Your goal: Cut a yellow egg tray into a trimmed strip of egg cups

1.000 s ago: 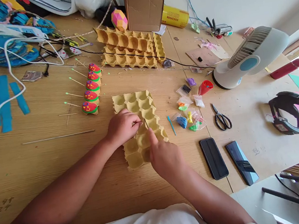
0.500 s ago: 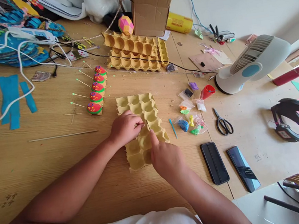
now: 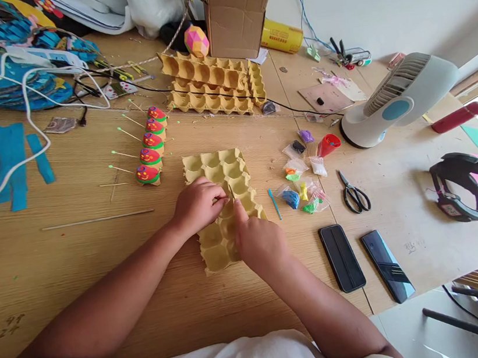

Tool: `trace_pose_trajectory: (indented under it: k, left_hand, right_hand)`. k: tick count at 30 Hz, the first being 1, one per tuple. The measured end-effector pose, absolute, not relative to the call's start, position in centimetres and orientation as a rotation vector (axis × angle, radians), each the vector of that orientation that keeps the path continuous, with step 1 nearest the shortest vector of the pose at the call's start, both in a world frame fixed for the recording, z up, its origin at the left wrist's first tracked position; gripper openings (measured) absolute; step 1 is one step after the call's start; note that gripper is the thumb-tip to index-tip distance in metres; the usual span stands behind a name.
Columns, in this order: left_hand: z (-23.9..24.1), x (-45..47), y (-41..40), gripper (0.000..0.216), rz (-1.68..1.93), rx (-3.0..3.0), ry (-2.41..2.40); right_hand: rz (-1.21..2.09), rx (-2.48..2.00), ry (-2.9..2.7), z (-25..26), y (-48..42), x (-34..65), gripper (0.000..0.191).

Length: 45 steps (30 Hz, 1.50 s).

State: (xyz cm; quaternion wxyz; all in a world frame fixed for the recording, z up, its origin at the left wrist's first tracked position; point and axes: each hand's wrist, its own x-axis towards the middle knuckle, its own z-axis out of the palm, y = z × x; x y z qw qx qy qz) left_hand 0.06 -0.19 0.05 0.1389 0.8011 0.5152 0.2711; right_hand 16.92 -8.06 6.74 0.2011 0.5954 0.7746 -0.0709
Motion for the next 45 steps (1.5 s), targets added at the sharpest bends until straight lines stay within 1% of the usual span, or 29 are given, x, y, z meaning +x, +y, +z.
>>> trace_pose_trajectory:
  k: [6, 11, 16, 32, 37, 45]
  left_hand:
    - [0.0, 0.1, -0.2, 0.02, 0.769, 2.293, 1.501]
    - [0.0, 0.1, -0.2, 0.017, 0.764, 2.315, 1.499]
    - [0.0, 0.1, -0.3, 0.018, 0.791, 2.303, 1.491]
    - [-0.1, 0.1, -0.1, 0.017, 0.765, 2.317, 1.5]
    - [-0.1, 0.2, -0.2, 0.019, 0.77, 2.283, 1.51]
    - [-0.1, 0.1, -0.1, 0.018, 0.781, 2.317, 1.492]
  right_hand:
    - [-0.255, 1.648, 2.195, 6.9, -8.5, 17.7, 0.058]
    - [-0.215, 1.66, 2.144, 7.0, -7.9, 17.1, 0.06]
    - [-0.268, 1.642, 2.185, 7.3, -8.6, 17.5, 0.059]
    - [-0.189, 1.656, 2.147, 7.1, -8.1, 16.8, 0.06]
    - [-0.243, 1.651, 2.164, 7.4, -8.8, 17.1, 0.058]
    - [-0.2, 1.646, 2.146, 7.2, -7.8, 16.8, 0.06]
